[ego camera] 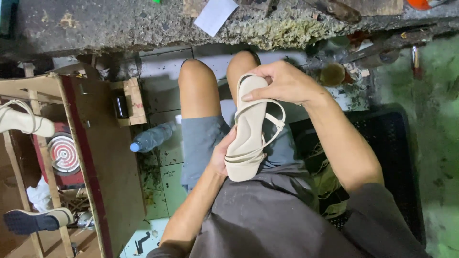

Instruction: Assembling sandals by manually attaching and adjusting straps to the soles.

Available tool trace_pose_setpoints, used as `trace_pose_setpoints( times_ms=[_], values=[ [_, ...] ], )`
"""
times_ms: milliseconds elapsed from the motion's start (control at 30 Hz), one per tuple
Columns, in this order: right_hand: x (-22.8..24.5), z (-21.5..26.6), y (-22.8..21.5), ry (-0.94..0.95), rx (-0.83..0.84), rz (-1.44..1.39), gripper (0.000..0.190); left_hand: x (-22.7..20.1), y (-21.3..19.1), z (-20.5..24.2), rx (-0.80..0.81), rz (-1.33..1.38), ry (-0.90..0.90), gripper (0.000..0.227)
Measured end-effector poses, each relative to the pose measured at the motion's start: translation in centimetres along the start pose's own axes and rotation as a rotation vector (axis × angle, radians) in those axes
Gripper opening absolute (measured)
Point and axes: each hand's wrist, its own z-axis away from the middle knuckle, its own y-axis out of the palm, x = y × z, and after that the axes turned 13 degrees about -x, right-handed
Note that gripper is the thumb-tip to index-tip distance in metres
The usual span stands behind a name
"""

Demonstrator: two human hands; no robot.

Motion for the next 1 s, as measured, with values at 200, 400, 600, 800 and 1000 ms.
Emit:
trace_pose_setpoints(
  times_ms=[200, 400, 600, 800, 1000],
  values=[
    [-1.4, -0.2, -0.2, -0.024, -0.016, -0.095, 0.036, -0.7, 7.6, 4.7, 0.1, -0.011, 0.064, 0.045],
    [-3.5, -0.5, -0.1, -0.22, 0.074, -0.207, 0.028, 0.2, 0.3, 0.2, 0.058, -0.257, 0.223, 0.051],
    [-3.8, 1.9, 0.7, -0.346, 0.01, -0.213, 0.028, -2.7, -1.5, -1.3, 0.215, -0.244, 0.247, 0.073],
    [-1.1, 3.9, 3.5, -0.527, -0.069, -0.155, 0.036, -6.1, 11.4, -0.5, 0.074, -0.275, 0.225, 0.056],
    [1.6, 9.6, 7.2, -0.235, -0.401, -0.07, 0.093, -7.5, 6.9, -3.6, -0.063, -0.576, 0.49, 0.053]
  ],
)
